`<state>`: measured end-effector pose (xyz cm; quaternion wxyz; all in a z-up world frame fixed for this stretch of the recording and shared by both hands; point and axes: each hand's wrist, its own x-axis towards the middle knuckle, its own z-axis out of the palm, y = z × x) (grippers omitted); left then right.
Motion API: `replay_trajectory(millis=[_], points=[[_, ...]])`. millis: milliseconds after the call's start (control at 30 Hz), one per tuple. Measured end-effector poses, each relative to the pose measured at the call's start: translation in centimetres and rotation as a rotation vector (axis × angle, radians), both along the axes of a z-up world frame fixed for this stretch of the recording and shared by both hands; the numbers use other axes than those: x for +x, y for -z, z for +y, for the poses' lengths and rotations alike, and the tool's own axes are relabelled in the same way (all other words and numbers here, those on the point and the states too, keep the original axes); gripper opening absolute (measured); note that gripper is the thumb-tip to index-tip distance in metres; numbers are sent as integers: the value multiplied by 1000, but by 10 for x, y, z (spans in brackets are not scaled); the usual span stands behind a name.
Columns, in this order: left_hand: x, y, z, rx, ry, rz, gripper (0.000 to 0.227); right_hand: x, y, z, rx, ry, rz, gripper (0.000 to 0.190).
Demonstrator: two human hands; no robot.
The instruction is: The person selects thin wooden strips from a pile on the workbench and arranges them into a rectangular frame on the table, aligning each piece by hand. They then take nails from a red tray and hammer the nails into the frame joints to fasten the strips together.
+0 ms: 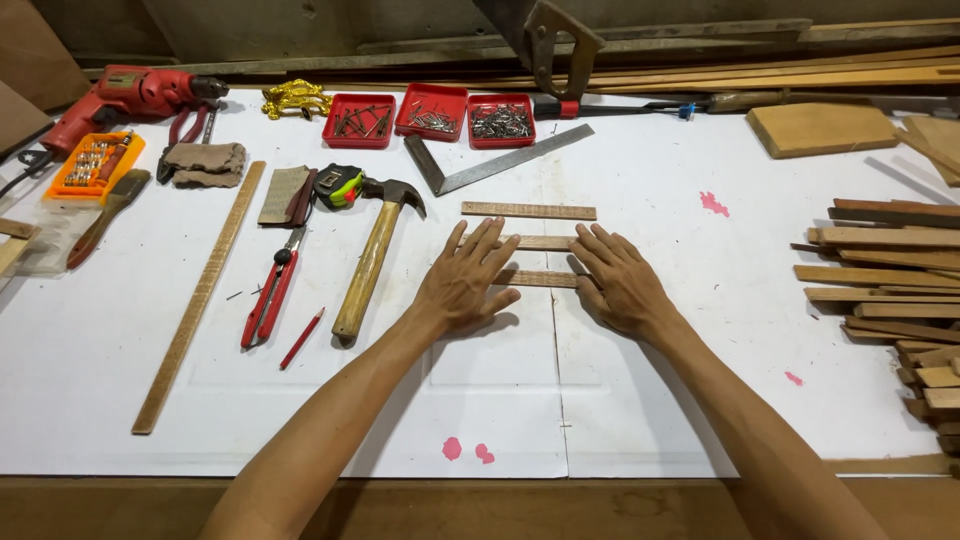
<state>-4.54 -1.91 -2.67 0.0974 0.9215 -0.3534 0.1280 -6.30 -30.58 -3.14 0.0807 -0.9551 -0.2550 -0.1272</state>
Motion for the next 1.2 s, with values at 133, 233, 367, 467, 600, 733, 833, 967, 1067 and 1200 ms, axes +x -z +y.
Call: replay_trajectory(millis=[133, 233, 367, 467, 600, 733, 833, 967, 1067, 1200], points=[[-9, -12, 0, 45, 84, -154, 73, -5, -5, -3, -25, 21, -62, 54], [-5, -16, -11, 154, 205, -231, 73, -12, -7, -21, -3, 58, -119, 55], [10, -23, -43, 131, 361, -383, 60, -48, -38, -52, -44, 145, -146, 62], [8, -38, -81, 132, 435, -396, 49, -86, -50, -81, -64, 230, -163, 63], [1, -49, -139, 154, 536, -383, 40, -138, -56, -114, -88, 345, -172, 62], [-22, -55, -203, 126, 660, -381, 34, -198, -63, -151, -86, 437, -196, 62], [-46, -59, -245, 118, 751, -372, 38, -241, -71, -170, -56, 557, -184, 63], [-78, -63, -291, 82, 853, -338, 38, -288, -77, -191, -24, 680, -134, 61], [-99, -69, -311, 101, 890, -298, 37, -310, -79, -203, -34, 735, -122, 62], [-111, -47, -339, -25, 926, -303, 40, -327, -75, -213, -44, 779, -117, 64]])
